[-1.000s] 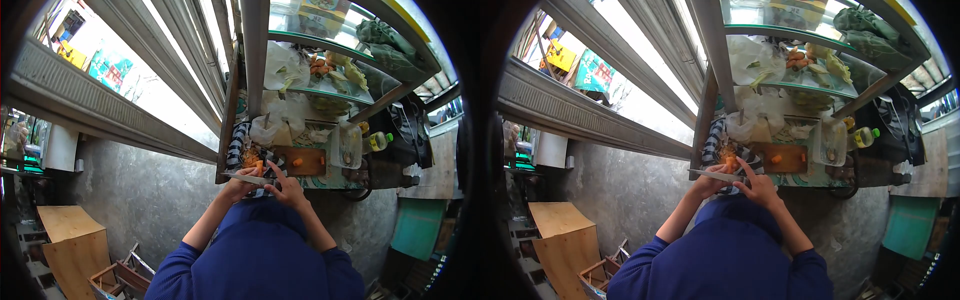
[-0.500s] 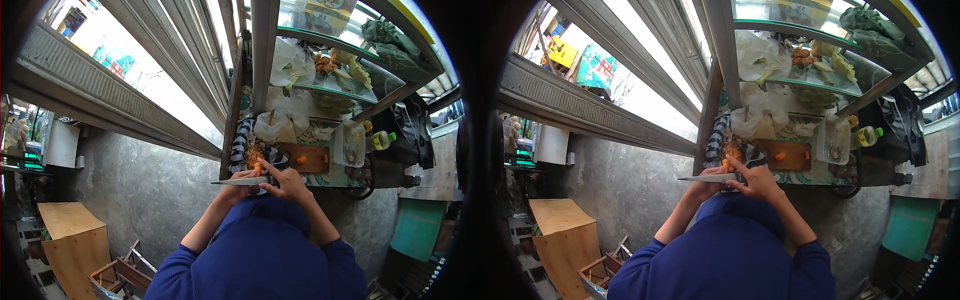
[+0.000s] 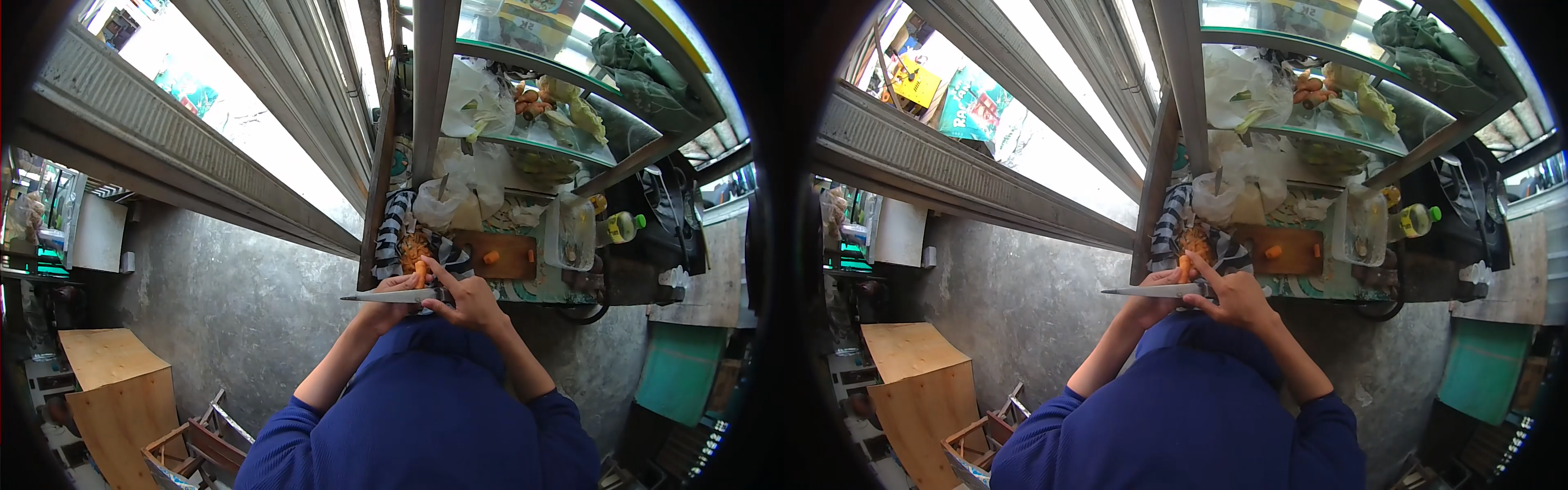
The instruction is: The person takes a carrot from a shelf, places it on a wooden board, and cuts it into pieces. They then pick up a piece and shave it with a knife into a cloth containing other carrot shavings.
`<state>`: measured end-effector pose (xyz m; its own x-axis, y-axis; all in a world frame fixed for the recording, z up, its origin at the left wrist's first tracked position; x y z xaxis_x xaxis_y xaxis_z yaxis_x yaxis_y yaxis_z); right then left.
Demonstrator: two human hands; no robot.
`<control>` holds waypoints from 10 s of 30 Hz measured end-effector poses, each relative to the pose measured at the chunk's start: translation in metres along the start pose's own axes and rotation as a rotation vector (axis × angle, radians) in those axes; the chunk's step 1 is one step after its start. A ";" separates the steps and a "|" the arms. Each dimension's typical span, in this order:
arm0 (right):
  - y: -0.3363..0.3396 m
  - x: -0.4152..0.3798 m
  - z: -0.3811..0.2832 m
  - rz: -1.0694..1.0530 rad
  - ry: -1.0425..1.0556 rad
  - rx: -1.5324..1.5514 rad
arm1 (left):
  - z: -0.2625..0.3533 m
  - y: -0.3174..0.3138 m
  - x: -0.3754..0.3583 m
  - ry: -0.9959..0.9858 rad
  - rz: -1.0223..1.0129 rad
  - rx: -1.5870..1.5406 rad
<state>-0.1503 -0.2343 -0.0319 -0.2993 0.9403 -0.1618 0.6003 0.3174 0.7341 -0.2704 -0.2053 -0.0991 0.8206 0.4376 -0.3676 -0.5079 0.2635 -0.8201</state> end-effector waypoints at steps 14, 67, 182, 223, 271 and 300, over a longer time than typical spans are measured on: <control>-0.002 0.000 -0.008 0.067 0.001 0.078 | 0.005 -0.007 -0.006 -0.074 -0.033 0.078; -0.002 0.009 -0.012 0.165 0.055 0.630 | 0.023 -0.024 -0.026 -0.302 -0.004 0.270; -0.003 0.008 -0.022 0.055 0.059 0.139 | 0.019 -0.008 -0.027 -0.219 0.108 0.078; 0.001 0.005 -0.016 -0.018 0.072 0.271 | 0.024 -0.013 -0.030 -0.266 0.149 0.053; -0.005 0.000 -0.018 0.042 0.142 0.581 | 0.016 -0.028 -0.041 -0.350 0.085 0.034; -0.004 0.012 -0.024 0.051 0.112 0.608 | 0.024 -0.029 -0.050 -0.413 0.201 0.332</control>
<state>-0.1744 -0.2274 -0.0213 -0.3149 0.9482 -0.0422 0.9213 0.3161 0.2265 -0.3025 -0.2140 -0.0463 0.5624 0.7896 -0.2455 -0.7536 0.3672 -0.5453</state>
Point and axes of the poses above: each hand's wrist, its own x-axis towards the middle knuckle, its own y-axis out of the back of the hand, z = x × y, the point moved 6 cm from there along x, towards the middle knuckle, and after that the axes turned 7 degrees about -z, right-handed, at the moved point
